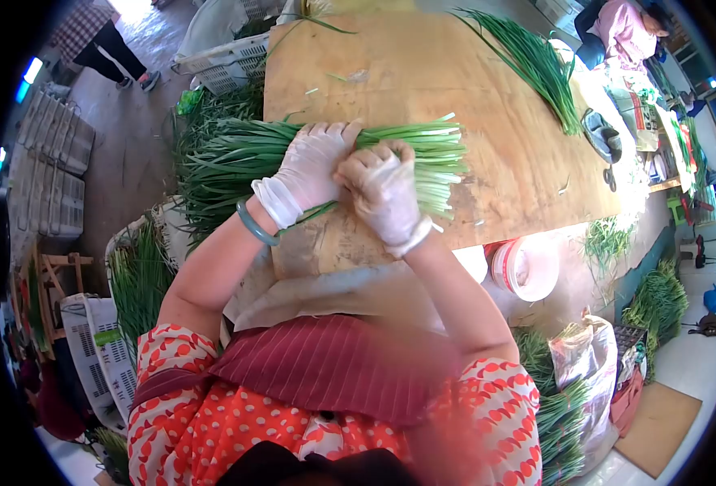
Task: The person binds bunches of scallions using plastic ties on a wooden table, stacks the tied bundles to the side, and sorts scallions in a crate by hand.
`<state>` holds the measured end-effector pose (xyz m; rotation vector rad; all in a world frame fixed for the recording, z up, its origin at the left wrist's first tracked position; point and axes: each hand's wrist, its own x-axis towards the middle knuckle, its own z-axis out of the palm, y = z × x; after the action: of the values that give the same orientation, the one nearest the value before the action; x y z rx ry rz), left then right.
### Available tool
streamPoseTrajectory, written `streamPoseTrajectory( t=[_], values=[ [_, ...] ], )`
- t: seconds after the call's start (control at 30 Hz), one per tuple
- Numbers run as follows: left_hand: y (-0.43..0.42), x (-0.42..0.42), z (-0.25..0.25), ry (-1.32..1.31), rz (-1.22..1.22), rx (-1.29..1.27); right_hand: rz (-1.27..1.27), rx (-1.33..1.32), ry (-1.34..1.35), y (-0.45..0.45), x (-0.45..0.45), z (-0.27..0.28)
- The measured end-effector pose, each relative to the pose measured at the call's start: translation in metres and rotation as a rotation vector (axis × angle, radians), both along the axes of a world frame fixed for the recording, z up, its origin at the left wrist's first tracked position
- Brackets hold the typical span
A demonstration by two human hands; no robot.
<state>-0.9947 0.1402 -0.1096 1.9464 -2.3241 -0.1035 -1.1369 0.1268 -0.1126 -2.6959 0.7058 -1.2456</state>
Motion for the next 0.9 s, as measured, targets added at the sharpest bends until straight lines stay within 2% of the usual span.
streamPoseTrajectory(
  t=[0.07, 0.1, 0.13, 0.17, 0.23, 0.3, 0.37, 0.4, 0.5, 0.57, 0.63, 0.67, 0.7, 0.8, 0.87, 0.9],
  values=[
    [0.010, -0.003, -0.010, -0.103, 0.009, -0.265, -0.052, 0.044, -0.045, -0.025, 0.014, -0.003],
    [0.013, -0.005, -0.007, -0.104, 0.015, -0.257, -0.120, 0.110, -0.089, -0.031, 0.020, -0.004],
    [0.017, -0.005, -0.002, -0.067, 0.018, -0.176, -0.080, 0.335, -0.191, -0.037, 0.023, -0.001],
    [0.013, -0.001, 0.004, -0.035, 0.026, -0.119, -0.073, 0.321, -0.199, -0.040, 0.026, 0.001],
    [0.010, 0.005, 0.001, -0.034, 0.032, -0.132, -0.061, 0.481, -0.315, -0.034, 0.019, 0.002],
    [0.000, 0.012, 0.005, 0.129, 0.037, -0.111, -0.031, 0.504, -0.291, -0.025, 0.007, 0.009],
    [-0.003, 0.013, 0.010, 0.110, 0.064, -0.115, 0.039, 0.517, -0.226, -0.024, -0.004, 0.008],
    [-0.003, 0.013, 0.013, 0.075, 0.083, -0.115, 0.085, 0.554, -0.307, -0.022, -0.002, 0.007],
    [-0.005, 0.008, 0.005, 0.007, 0.169, -0.188, 0.087, 0.445, -0.202, -0.024, 0.007, 0.016],
    [-0.002, 0.003, -0.002, -0.067, 0.198, -0.238, 0.060, 0.518, -0.204, -0.025, 0.018, 0.021],
    [0.003, -0.003, -0.005, -0.138, 0.225, -0.273, 0.017, 0.055, -0.158, -0.039, 0.033, 0.026],
    [0.007, -0.006, -0.006, -0.160, 0.222, -0.241, -0.056, 0.337, -0.142, -0.054, 0.039, 0.007],
    [0.009, -0.008, -0.006, -0.183, 0.216, -0.213, -0.063, 0.343, -0.146, -0.060, 0.042, 0.001],
    [0.005, -0.001, 0.006, -0.050, 0.213, -0.156, 0.045, 0.716, -0.377, -0.070, 0.046, 0.000],
    [0.000, 0.012, 0.003, 0.006, 0.215, -0.128, 0.098, 0.703, -0.359, -0.072, 0.037, 0.000],
    [-0.004, 0.021, -0.009, 0.205, 0.148, -0.317, 0.157, 0.695, -0.337, -0.071, 0.032, -0.001]
  ],
)
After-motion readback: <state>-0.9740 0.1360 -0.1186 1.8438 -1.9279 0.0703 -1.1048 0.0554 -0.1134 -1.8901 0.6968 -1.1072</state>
